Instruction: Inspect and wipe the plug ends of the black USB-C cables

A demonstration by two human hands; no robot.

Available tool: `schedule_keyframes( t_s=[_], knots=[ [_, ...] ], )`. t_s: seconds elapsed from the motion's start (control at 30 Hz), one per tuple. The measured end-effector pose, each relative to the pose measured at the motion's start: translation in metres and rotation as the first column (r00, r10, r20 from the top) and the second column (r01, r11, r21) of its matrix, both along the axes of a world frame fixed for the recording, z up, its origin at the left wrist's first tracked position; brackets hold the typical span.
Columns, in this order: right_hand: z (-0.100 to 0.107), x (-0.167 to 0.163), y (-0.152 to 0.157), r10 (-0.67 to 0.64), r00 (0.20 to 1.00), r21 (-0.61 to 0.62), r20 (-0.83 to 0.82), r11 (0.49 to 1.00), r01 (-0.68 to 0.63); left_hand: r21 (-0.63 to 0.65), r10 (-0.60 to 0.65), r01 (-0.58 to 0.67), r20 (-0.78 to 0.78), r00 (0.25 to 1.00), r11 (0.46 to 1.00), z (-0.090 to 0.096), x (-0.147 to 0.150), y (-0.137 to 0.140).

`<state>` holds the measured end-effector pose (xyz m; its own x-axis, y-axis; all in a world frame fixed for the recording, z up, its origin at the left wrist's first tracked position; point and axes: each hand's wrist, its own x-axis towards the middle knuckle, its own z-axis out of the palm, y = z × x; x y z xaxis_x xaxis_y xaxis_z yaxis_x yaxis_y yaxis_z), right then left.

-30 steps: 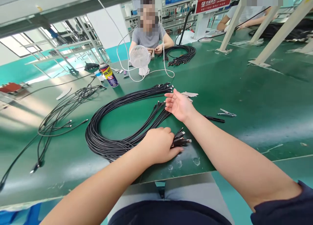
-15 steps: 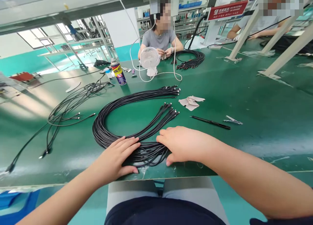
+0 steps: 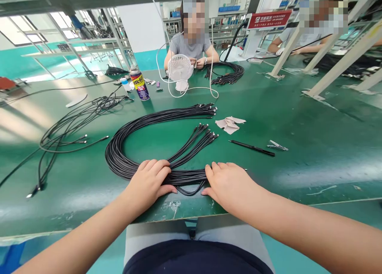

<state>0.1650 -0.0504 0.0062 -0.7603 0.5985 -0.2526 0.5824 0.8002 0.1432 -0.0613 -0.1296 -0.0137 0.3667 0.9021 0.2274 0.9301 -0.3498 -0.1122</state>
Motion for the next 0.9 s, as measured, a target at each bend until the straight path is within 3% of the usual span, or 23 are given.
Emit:
schedule_keyframes(
  t_s=[0.1, 0.17, 0.23, 0.43, 0.63, 0.73, 0.9],
  knots=[
    [-0.006, -0.010, 0.003, 0.173, 0.980, 0.026, -0.097, 0.985, -0.171, -0.008, -0.026, 0.026, 0.072, 0.997, 1.000, 0.002, 0.011, 0.003],
    [-0.007, -0.015, 0.008, 0.322, 0.936, 0.036, -0.143, 0.947, -0.320, -0.060, -0.018, 0.025, 0.117, 0.993, 0.998, 0.001, 0.019, 0.005],
    [-0.005, -0.016, 0.011, 0.372, 0.916, 0.053, -0.148, 0.928, -0.368, -0.086, -0.009, 0.018, 0.110, 0.994, 0.996, -0.001, 0.025, 0.006],
    [0.020, -0.013, 0.006, 0.104, 0.994, -0.064, 0.021, 0.993, -0.103, -0.030, -0.013, 0.012, -0.047, 0.999, 0.999, 0.001, 0.032, 0.009],
    [0.044, -0.005, 0.007, -0.020, 0.991, -0.119, 0.132, 0.992, 0.036, -0.124, -0.146, 0.156, 0.085, 0.986, 0.980, 0.001, 0.026, 0.022],
    [0.037, 0.016, 0.011, -0.012, 0.995, -0.120, 0.095, 0.992, 0.023, -0.168, -0.222, 0.240, 0.117, 0.968, 0.956, -0.007, 0.024, 0.023],
    [0.001, 0.048, 0.017, 0.028, 0.983, -0.061, -0.181, 0.997, -0.039, -0.226, -0.230, 0.238, 0.064, 0.971, 0.944, -0.014, 0.030, 0.014]
  ],
)
